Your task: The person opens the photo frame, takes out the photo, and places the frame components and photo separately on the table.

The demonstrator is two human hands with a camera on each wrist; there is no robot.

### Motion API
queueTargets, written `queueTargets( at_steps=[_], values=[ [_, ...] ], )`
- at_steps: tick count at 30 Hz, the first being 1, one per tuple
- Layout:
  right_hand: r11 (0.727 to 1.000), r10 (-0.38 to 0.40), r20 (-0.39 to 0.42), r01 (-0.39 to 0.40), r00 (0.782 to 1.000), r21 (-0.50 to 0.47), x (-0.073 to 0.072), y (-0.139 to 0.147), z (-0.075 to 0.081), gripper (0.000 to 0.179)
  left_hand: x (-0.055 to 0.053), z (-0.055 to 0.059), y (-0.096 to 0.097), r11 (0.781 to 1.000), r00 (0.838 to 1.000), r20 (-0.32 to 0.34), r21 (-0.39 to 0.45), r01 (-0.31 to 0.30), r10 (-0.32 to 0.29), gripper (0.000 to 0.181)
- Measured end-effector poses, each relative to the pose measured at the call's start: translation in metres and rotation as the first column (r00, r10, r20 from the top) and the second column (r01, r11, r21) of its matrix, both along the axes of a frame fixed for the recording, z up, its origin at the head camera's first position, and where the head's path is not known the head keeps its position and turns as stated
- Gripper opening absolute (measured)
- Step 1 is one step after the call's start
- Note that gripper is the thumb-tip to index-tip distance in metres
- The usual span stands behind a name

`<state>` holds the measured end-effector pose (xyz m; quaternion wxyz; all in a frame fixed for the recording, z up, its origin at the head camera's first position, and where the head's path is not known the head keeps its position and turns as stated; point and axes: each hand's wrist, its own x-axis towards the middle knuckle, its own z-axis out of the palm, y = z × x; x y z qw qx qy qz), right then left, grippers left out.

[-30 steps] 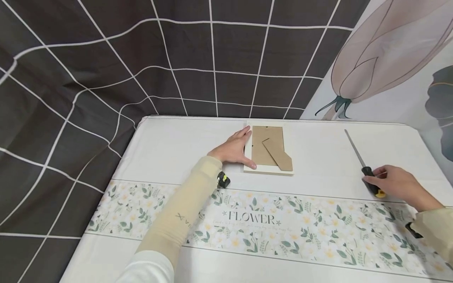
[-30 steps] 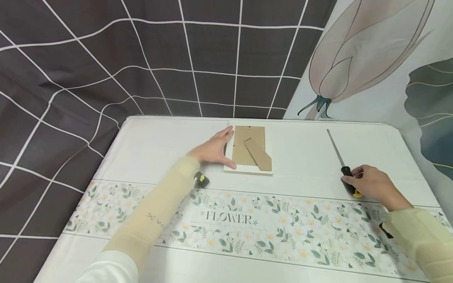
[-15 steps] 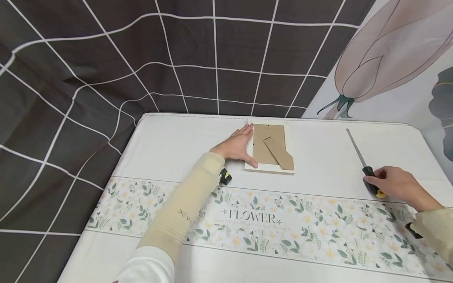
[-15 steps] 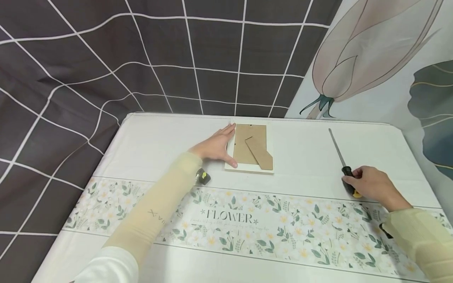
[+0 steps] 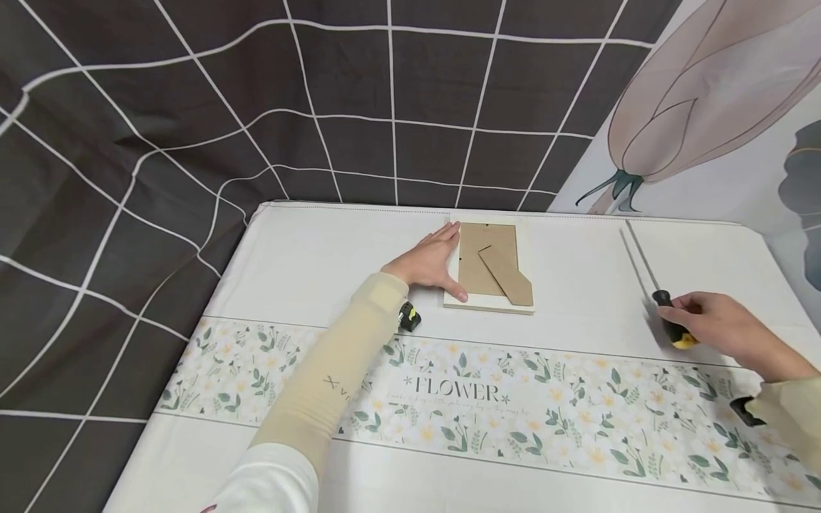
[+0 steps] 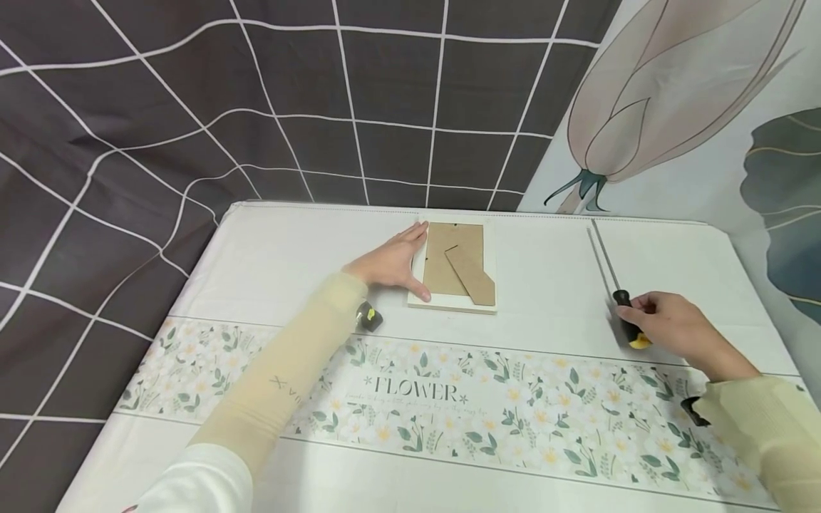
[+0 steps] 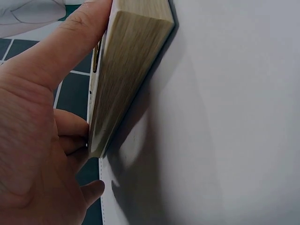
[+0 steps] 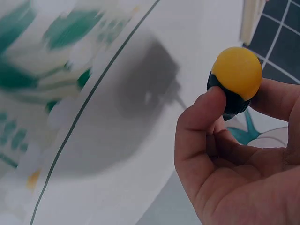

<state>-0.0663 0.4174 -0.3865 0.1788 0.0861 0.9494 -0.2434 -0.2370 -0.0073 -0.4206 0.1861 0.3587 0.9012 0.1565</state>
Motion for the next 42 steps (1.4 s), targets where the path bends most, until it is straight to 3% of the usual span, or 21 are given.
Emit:
queueTargets(
  at_steps=[14, 24, 34, 42],
  values=[
    [0.985, 0.088, -0.004, -0.087, 0.996, -0.152, 0.001, -0.03, 0.015, 0.045, -0.003, 0.006, 0.002, 0.999, 0.999, -0.036, -0.038, 0.022, -0.024, 0.134],
    [0.972, 0.125, -0.031, -0.129, 0.992, -0.195, 0.001, -0.058, 0.019, 0.04, -0.005, 0.012, 0.003, 0.996, 0.998, -0.049, -0.083, 0.021, -0.026, 0.127],
    [0.967, 0.152, -0.081, -0.166, 0.985, -0.196, -0.004, -0.085, 0.018, 0.041, -0.006, 0.012, 0.003, 0.997, 0.998, -0.05, -0.07, 0.03, -0.033, 0.126],
    [0.981, 0.153, -0.099, -0.163, 0.983, -0.106, -0.009, -0.112, 0.014, 0.042, -0.007, 0.013, 0.002, 0.996, 0.997, -0.057, -0.077, 0.04, -0.045, 0.126]
  ],
)
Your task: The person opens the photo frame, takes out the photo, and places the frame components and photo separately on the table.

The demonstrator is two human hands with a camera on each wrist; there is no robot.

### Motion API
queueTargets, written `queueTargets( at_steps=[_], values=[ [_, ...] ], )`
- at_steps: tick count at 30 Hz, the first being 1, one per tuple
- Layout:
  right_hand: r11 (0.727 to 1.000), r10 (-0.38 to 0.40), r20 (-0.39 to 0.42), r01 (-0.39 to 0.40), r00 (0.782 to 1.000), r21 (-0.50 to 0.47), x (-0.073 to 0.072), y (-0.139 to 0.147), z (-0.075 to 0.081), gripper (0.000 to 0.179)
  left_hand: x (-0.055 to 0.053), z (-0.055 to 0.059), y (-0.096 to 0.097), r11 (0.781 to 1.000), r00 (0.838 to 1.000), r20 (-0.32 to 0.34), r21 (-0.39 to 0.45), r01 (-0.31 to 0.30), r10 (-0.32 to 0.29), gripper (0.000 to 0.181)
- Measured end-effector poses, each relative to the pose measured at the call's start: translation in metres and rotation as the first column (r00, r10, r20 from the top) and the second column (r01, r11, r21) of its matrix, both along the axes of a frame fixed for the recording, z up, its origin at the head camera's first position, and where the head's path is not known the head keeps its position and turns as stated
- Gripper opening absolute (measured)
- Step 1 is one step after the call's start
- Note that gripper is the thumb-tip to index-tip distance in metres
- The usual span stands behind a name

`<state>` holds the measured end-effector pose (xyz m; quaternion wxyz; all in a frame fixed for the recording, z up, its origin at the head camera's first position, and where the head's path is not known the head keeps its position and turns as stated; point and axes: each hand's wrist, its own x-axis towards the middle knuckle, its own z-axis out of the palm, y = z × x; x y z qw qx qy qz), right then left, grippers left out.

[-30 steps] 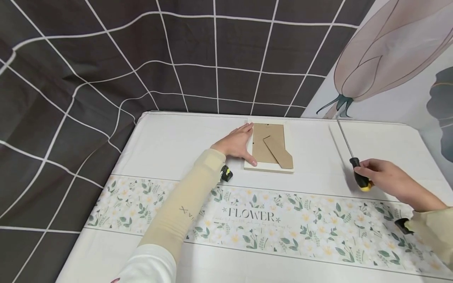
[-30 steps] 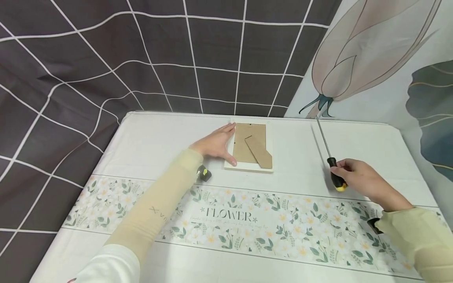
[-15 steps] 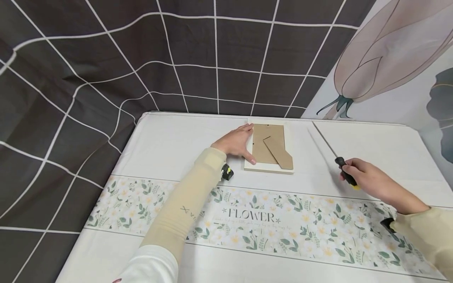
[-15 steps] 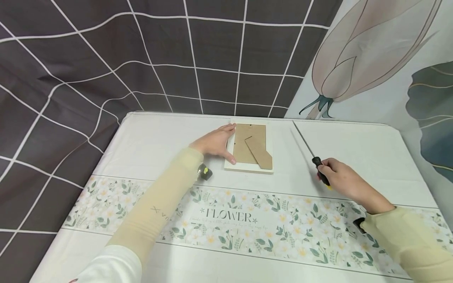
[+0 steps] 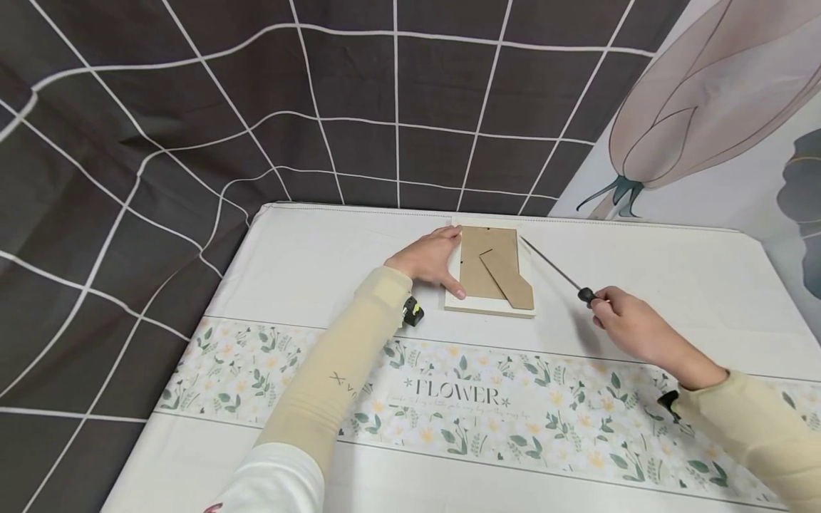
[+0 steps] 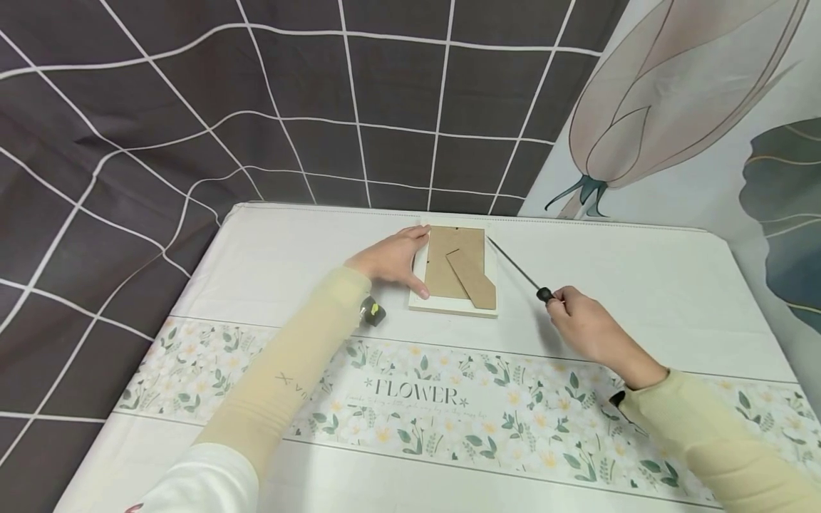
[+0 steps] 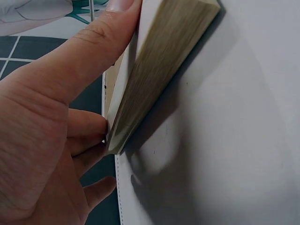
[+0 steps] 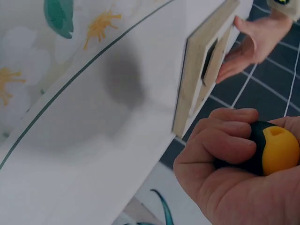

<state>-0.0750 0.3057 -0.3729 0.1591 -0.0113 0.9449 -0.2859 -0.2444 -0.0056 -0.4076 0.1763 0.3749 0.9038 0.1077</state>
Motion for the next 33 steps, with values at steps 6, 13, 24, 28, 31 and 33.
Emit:
queueTargets(
  at_steps=[6, 13, 24, 28, 31, 33],
  values=[
    [1.0, 0.012, -0.056, -0.013, 0.998, -0.012, -0.004, -0.014, -0.003, 0.049, 0.0, -0.001, 0.0, 1.0, 1.0, -0.004, 0.002, -0.006, 0.006, 0.125],
    [0.997, -0.013, -0.089, 0.006, 0.996, -0.079, -0.01, -0.032, -0.004, 0.045, 0.001, -0.003, -0.003, 1.0, 1.0, -0.014, 0.016, -0.014, 0.015, 0.126],
    [0.993, -0.047, -0.081, 0.038, 0.996, -0.112, -0.018, -0.048, -0.014, 0.046, -0.006, -0.007, -0.007, 0.999, 1.0, 0.014, 0.042, -0.002, 0.002, 0.11],
    [0.997, -0.017, -0.104, 0.009, 0.994, -0.071, -0.019, -0.052, -0.016, 0.045, -0.007, -0.009, -0.008, 0.998, 1.0, 0.03, 0.057, -0.004, 0.003, 0.11],
    [0.999, 0.001, -0.118, -0.007, 0.993, -0.049, -0.019, -0.056, -0.018, 0.045, -0.006, -0.009, -0.008, 0.998, 0.999, 0.036, 0.059, -0.011, 0.009, 0.11],
    [0.999, 0.002, -0.118, -0.007, 0.993, -0.043, -0.019, -0.058, -0.018, 0.045, -0.006, -0.008, -0.008, 0.998, 0.999, 0.038, 0.058, -0.014, 0.012, 0.109]
  ],
)
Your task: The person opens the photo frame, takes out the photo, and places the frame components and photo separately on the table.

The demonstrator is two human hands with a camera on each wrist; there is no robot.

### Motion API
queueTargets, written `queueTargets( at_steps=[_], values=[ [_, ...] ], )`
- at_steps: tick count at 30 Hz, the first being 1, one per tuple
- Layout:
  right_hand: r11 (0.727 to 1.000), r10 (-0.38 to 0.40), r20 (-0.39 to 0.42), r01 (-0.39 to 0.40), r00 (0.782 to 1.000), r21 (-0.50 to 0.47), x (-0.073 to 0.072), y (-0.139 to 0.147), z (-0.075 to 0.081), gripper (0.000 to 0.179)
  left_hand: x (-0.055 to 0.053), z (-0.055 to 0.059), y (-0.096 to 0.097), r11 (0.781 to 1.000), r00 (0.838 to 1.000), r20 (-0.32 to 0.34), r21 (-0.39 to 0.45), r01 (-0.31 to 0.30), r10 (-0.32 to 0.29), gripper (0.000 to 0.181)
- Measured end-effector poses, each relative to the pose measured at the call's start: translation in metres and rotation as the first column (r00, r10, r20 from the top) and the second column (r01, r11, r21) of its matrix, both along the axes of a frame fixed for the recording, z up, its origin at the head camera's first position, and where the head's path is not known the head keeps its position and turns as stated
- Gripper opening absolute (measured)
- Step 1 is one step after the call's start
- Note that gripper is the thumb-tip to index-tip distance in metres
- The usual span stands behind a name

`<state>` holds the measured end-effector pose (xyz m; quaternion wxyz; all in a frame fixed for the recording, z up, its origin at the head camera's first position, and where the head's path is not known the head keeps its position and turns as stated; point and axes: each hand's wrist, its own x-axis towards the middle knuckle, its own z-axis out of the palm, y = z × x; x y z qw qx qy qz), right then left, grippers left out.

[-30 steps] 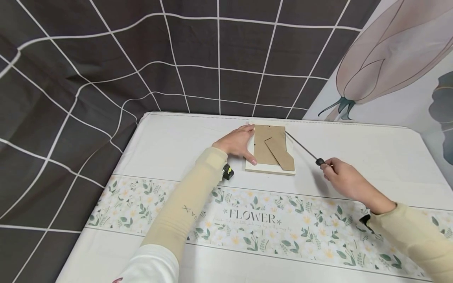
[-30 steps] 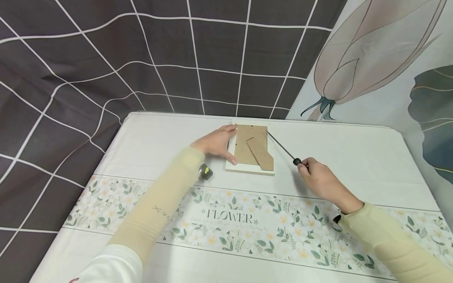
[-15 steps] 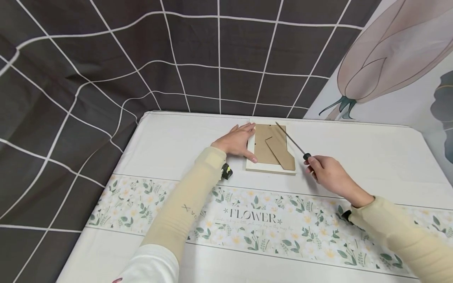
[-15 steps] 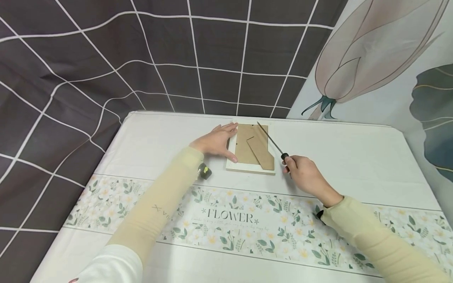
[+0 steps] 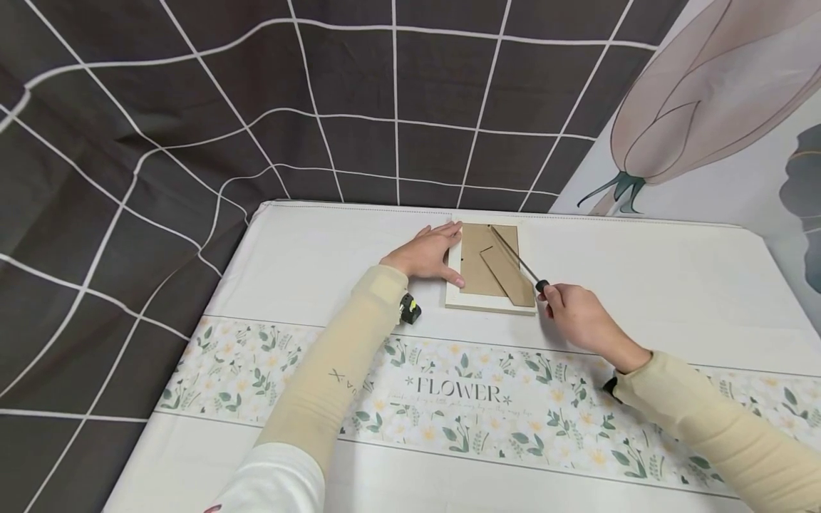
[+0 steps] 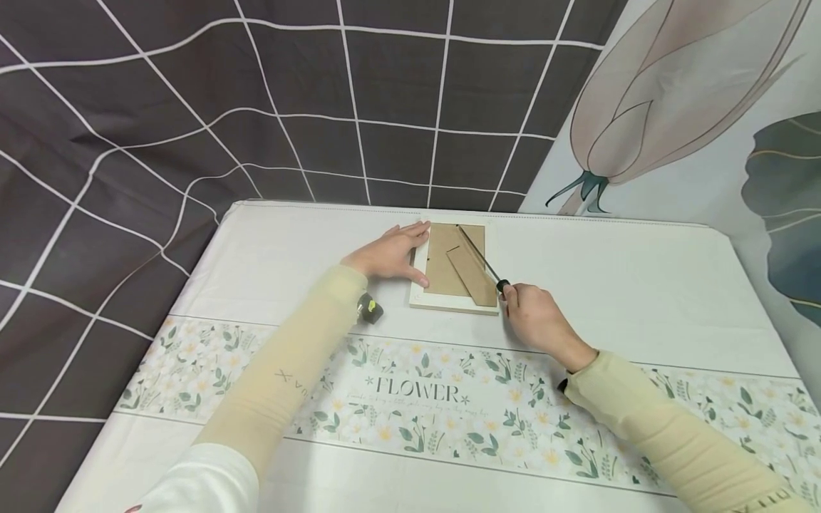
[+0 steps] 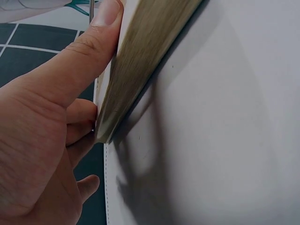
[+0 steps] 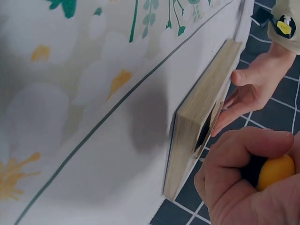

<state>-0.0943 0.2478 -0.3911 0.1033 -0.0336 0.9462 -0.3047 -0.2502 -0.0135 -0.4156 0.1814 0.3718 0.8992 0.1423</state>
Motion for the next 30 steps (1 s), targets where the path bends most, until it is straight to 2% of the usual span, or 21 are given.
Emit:
queueTargets(
  at_steps=[18, 30],
  values=[
    [0.999, -0.043, 0.05, 0.042, 0.998, 0.017, -0.005, -0.015, -0.004, 0.049, 0.001, 0.001, 0.0, 1.0, 1.0, 0.007, 0.005, -0.002, 0.002, 0.108],
    [0.996, -0.078, 0.088, 0.081, 0.993, -0.026, -0.002, -0.026, -0.008, 0.049, 0.002, 0.003, 0.001, 1.0, 1.0, 0.02, 0.01, -0.008, 0.008, 0.109]
  ],
)
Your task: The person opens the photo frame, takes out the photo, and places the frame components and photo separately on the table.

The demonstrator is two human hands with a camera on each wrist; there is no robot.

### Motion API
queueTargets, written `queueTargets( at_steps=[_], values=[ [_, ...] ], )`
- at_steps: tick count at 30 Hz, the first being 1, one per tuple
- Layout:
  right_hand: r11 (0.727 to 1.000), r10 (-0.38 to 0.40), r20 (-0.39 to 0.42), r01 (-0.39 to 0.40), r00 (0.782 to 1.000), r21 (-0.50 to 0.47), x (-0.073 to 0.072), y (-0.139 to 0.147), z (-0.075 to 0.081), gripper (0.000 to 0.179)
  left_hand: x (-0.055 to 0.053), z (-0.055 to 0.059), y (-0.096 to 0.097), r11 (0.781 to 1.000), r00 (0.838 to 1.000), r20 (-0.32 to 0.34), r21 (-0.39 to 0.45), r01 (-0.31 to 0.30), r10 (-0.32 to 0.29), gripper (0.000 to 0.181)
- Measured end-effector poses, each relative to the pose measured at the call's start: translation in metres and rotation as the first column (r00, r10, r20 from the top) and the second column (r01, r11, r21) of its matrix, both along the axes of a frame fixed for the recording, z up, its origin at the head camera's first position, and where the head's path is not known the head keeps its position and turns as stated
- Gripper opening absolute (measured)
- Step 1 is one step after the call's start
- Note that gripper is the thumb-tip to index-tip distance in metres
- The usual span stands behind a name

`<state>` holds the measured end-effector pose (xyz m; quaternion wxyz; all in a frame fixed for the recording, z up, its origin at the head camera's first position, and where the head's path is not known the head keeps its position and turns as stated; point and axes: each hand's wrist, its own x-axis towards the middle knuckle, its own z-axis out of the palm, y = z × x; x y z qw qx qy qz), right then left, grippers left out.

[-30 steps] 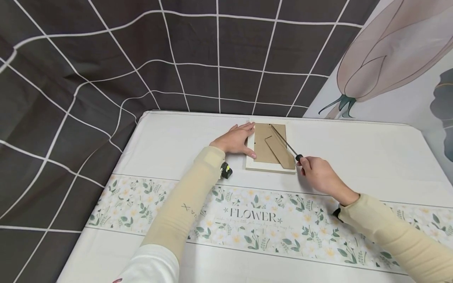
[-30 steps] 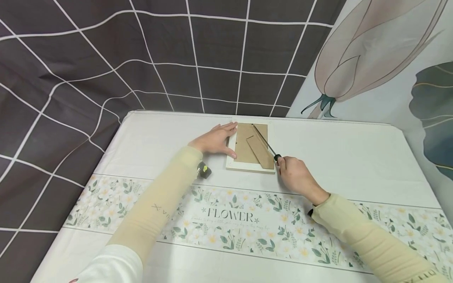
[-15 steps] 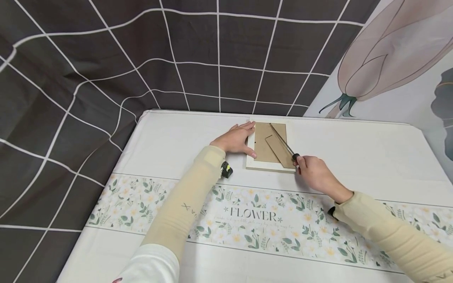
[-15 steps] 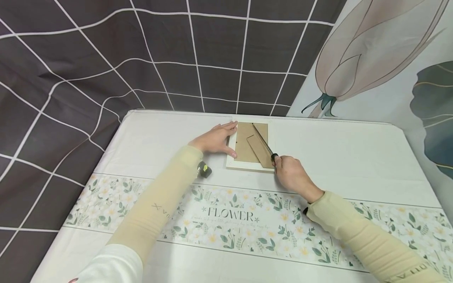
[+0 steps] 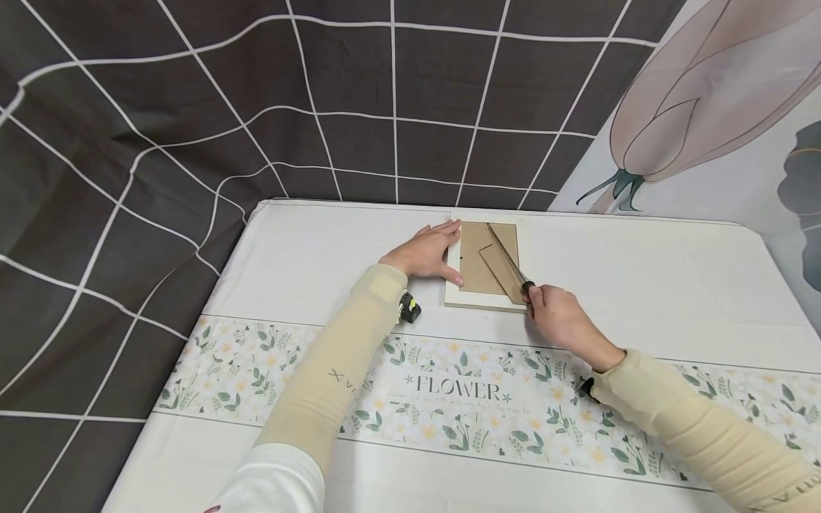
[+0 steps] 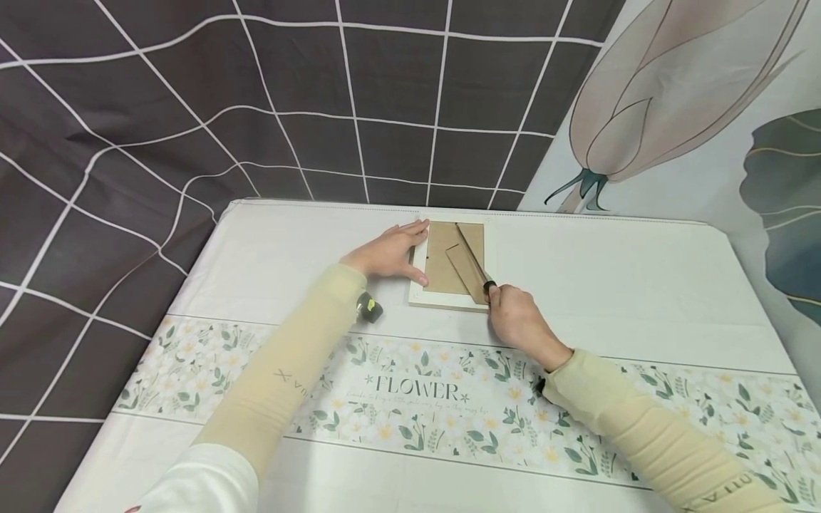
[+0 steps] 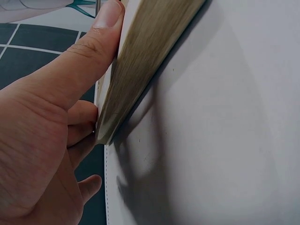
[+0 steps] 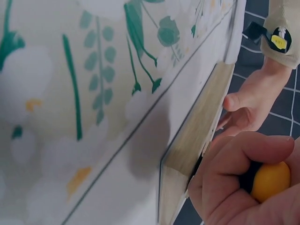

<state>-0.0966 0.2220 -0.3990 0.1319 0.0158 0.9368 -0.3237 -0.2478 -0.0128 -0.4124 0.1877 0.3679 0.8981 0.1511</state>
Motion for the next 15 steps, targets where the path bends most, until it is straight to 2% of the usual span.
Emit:
queueTargets(
  at_steps=[15],
  values=[
    [0.995, -0.029, 0.059, 0.034, 0.998, -0.095, 0.0026, -0.0041, -0.0007, 0.046, -0.0006, -0.0027, -0.0009, 1.0, 1.0, -0.009, 0.007, 0.008, -0.008, 0.11]
  ],
)
